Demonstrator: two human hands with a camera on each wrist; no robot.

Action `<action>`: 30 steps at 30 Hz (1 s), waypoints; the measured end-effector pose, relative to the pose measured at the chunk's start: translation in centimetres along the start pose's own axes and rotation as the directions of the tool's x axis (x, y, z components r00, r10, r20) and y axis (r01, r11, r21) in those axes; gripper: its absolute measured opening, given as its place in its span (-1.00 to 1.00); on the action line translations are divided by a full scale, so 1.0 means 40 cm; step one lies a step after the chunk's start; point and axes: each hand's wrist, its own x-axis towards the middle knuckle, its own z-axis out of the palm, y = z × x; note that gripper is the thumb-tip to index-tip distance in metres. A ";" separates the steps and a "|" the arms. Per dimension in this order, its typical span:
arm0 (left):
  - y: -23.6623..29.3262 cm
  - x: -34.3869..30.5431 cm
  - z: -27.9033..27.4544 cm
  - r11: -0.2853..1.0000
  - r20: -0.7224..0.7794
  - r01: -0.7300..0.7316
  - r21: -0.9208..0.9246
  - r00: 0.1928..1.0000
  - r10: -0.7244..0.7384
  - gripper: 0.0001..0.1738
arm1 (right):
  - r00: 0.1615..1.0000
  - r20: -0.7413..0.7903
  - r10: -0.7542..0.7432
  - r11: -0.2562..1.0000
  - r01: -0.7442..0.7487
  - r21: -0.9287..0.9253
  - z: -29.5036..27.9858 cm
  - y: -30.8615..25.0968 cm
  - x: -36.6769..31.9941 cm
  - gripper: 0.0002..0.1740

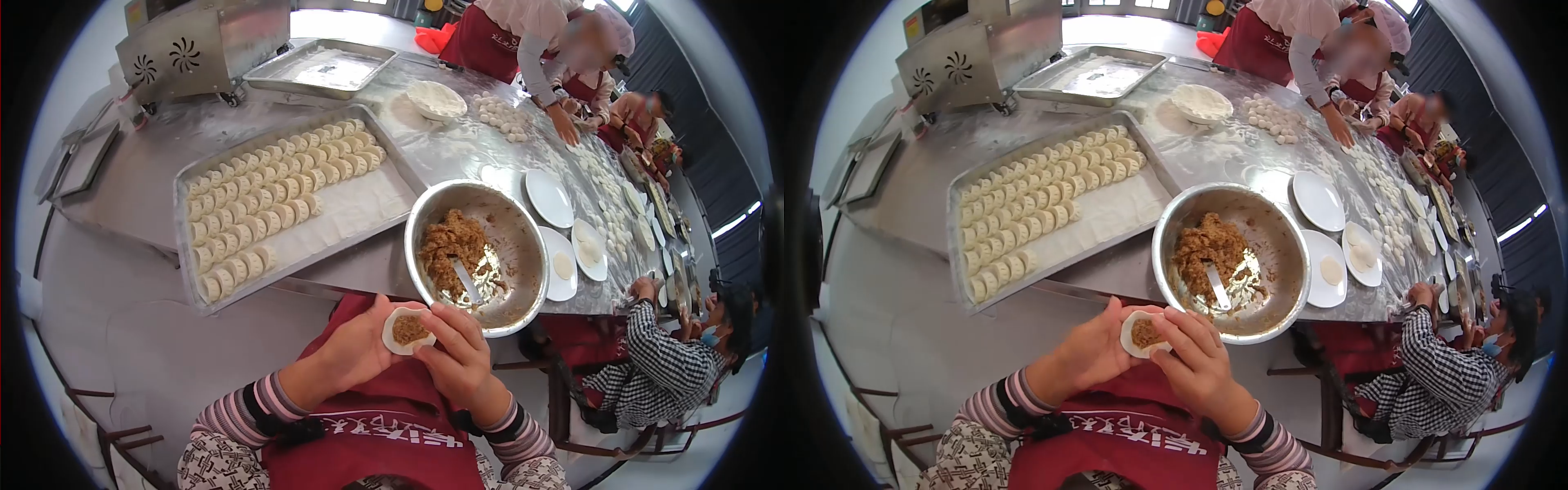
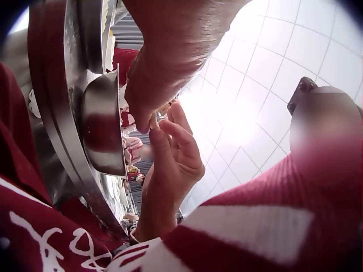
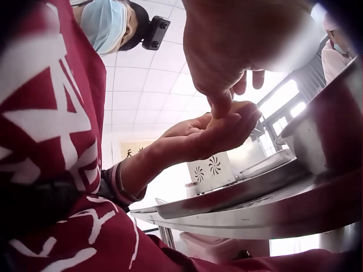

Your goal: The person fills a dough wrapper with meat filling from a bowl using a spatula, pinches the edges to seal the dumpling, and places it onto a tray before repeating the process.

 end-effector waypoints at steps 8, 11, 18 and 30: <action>-0.054 -0.033 -0.004 0.597 0.068 -0.250 0.762 0.948 0.310 -0.53 | 0.930 -0.155 0.334 0.915 -0.280 0.290 0.064 -0.011 0.008 -0.72; -0.043 -0.036 0.004 0.598 0.016 -0.282 0.750 0.912 0.410 -0.51 | 0.644 -0.003 0.765 0.409 -0.482 0.775 0.073 -0.045 -0.030 -0.61; -0.056 -0.031 -0.021 0.553 0.019 -0.261 0.792 0.915 0.404 -0.49 | 0.550 0.337 0.764 0.111 -0.627 0.771 0.071 -0.044 -0.034 -0.71; -0.061 -0.030 -0.028 0.504 -0.018 -0.234 0.832 0.895 0.445 -0.63 | 0.740 0.081 0.667 0.577 -0.582 0.573 0.079 -0.038 -0.048 -0.77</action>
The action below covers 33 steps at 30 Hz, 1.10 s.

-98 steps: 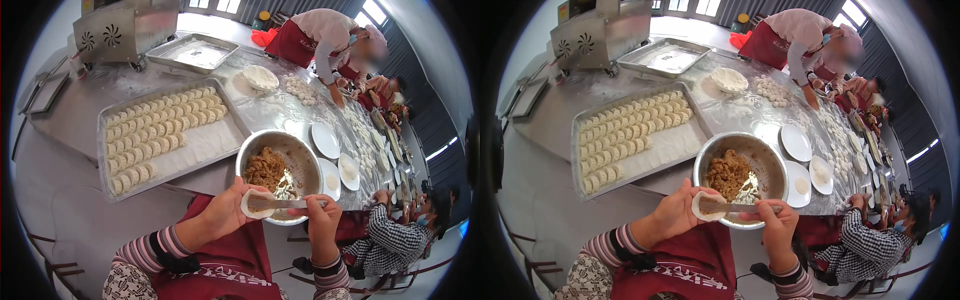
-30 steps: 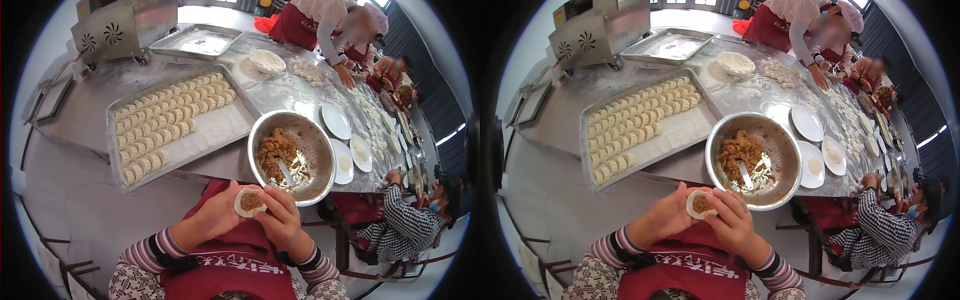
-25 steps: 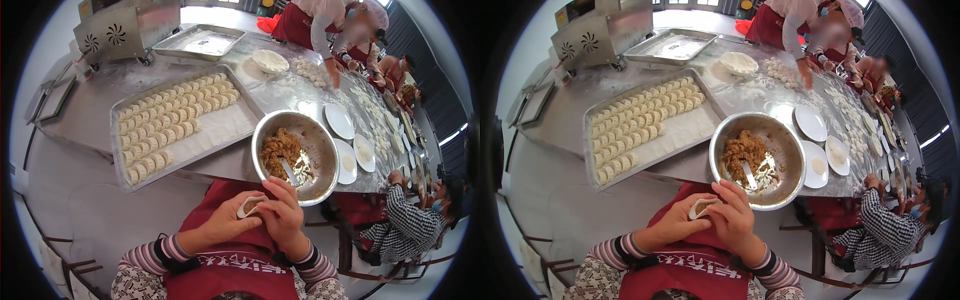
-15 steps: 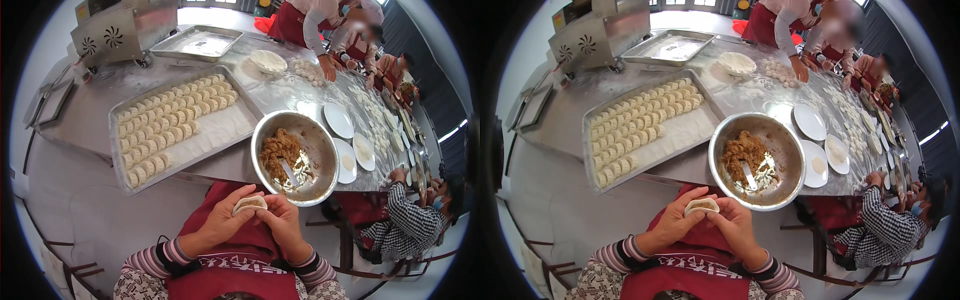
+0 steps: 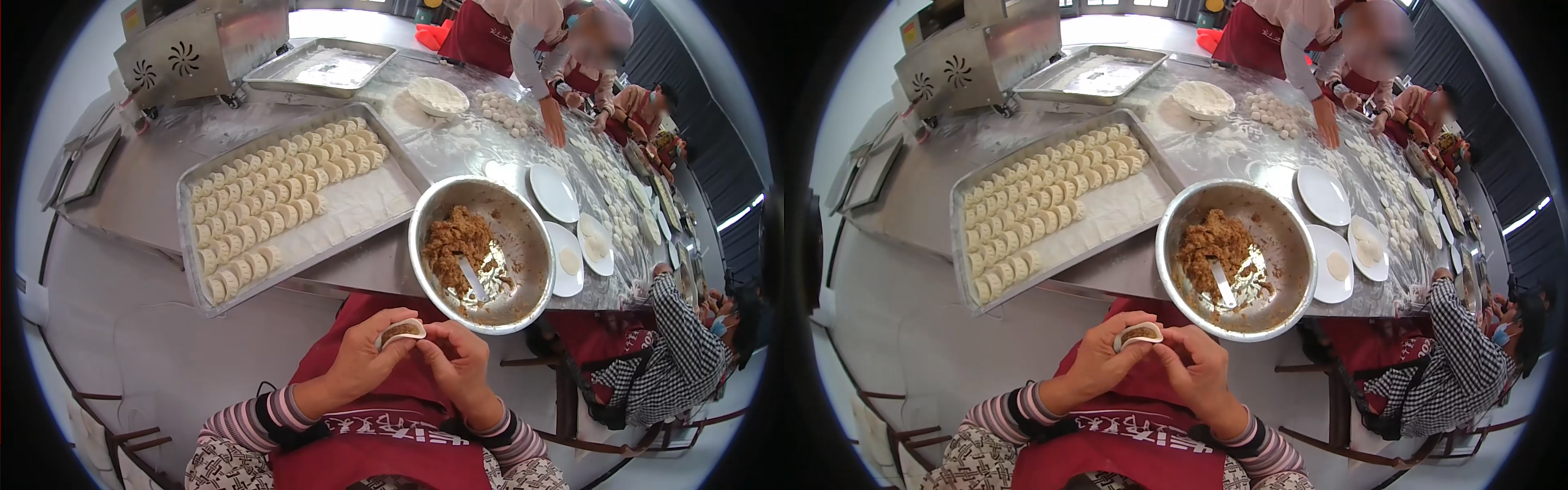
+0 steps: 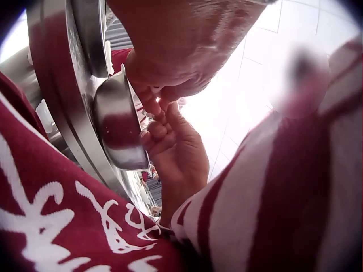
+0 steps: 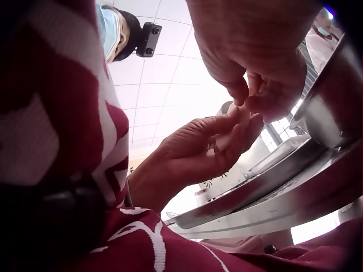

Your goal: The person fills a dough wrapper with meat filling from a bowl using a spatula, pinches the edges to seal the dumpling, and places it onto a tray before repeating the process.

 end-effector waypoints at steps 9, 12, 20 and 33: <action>-0.001 -0.001 0.013 0.977 -0.016 -0.104 0.185 0.994 0.109 -0.63 | 0.981 -0.072 -0.179 0.958 0.158 -0.239 -0.006 0.001 0.000 -0.87; 0.009 -0.001 0.009 0.956 -0.012 -0.146 0.254 0.988 0.154 -0.64 | 0.992 -0.098 -0.080 0.994 0.072 -0.077 0.000 0.020 -0.005 -0.84; 0.022 0.002 0.010 0.909 0.020 -0.223 0.351 0.973 0.231 -0.64 | 0.992 -0.037 -0.118 0.987 0.113 -0.111 -0.008 0.001 0.011 -0.81; 0.007 0.013 -0.003 0.985 0.027 -0.069 0.158 0.998 0.065 -0.64 | 0.968 -0.130 -0.217 0.973 0.204 -0.107 -0.005 0.013 0.005 -0.86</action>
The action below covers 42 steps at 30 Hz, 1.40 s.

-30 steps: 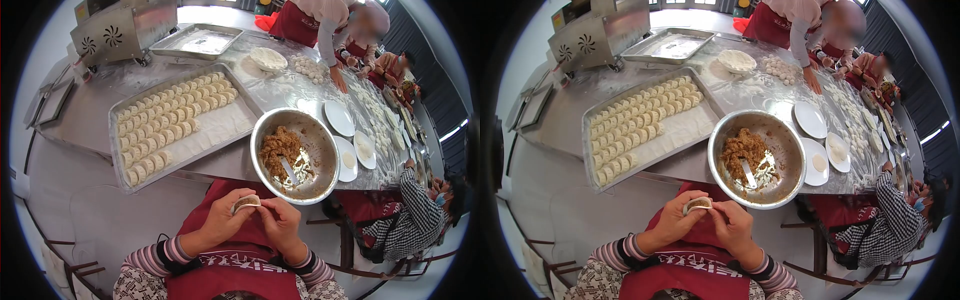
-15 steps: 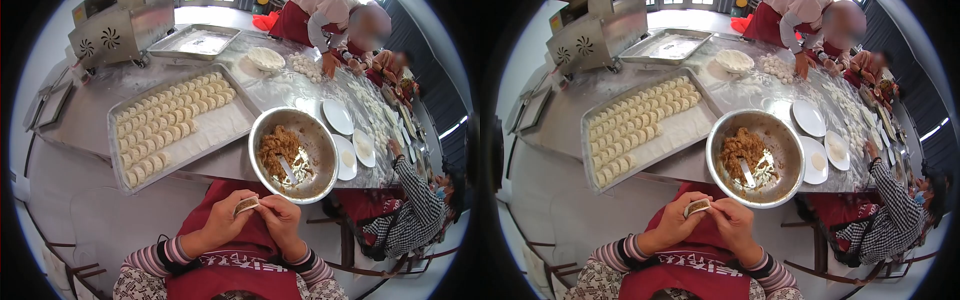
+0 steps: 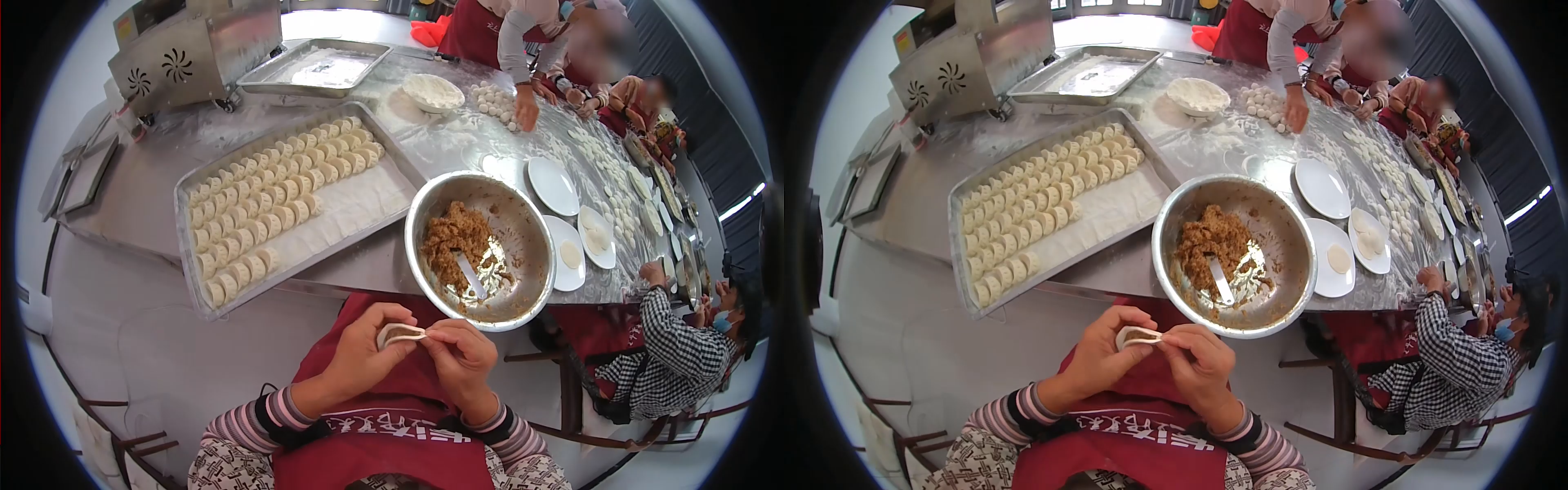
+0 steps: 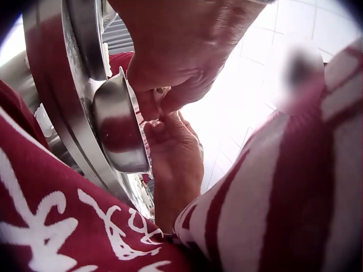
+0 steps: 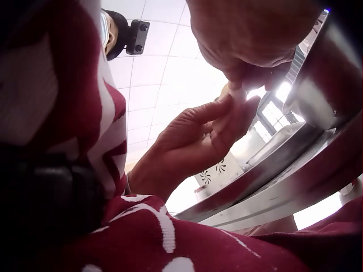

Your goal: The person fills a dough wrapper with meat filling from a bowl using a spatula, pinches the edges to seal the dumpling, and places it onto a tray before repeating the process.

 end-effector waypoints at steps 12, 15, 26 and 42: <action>0.005 -0.005 -0.005 1.000 -0.053 -0.028 -0.004 0.998 0.028 -0.68 | 0.998 0.051 0.036 0.999 -0.038 0.022 0.006 0.000 0.009 -0.76; 0.009 0.000 -0.009 0.978 -0.017 -0.152 0.145 0.988 0.157 -0.68 | 0.998 0.049 0.040 0.999 -0.039 -0.021 -0.001 -0.013 0.009 -0.76; -0.005 -0.007 0.005 0.946 -0.067 -0.034 -0.323 0.998 0.014 -0.63 | 1.000 -0.008 0.013 1.000 -0.013 0.007 0.009 -0.015 -0.001 -0.83; 0.008 0.010 -0.023 0.838 0.076 -0.415 0.354 0.906 0.416 -0.64 | 0.999 0.044 -0.004 1.000 0.004 0.003 0.003 -0.019 0.011 -0.79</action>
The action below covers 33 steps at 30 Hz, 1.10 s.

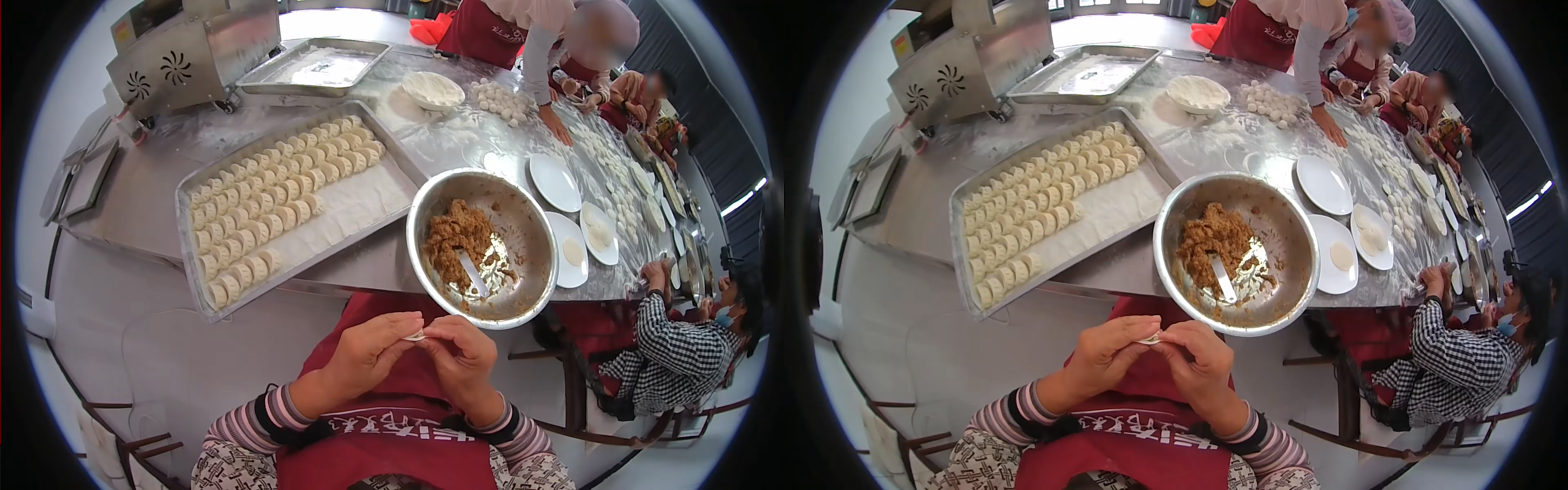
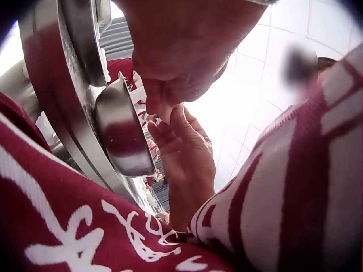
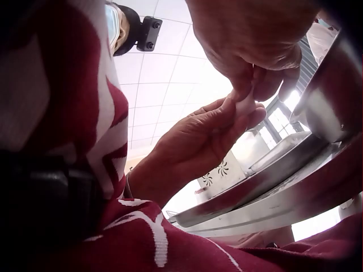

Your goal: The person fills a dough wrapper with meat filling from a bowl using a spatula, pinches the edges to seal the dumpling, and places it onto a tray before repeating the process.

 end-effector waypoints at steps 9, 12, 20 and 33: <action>0.001 -0.019 0.029 0.723 -0.007 0.326 -0.609 0.910 -0.415 -0.50 | 0.975 -0.058 0.213 0.970 -0.204 0.131 0.017 -0.017 -0.001 -0.80; 0.002 -0.020 0.025 0.812 -0.019 0.346 -0.469 0.916 -0.401 -0.56 | 0.997 0.003 0.083 0.995 -0.083 0.057 0.013 0.005 0.002 -0.79; 0.016 -0.003 0.010 0.996 -0.083 0.072 0.050 0.994 -0.068 -0.56 | 0.989 -0.022 -0.148 0.978 0.143 -0.150 0.010 0.004 0.012 -0.75; -0.001 -0.022 0.033 0.704 0.136 0.407 -0.583 0.902 -0.409 -0.47 | 0.997 -0.078 0.015 0.997 -0.020 -0.072 0.023 -0.006 0.010 -0.80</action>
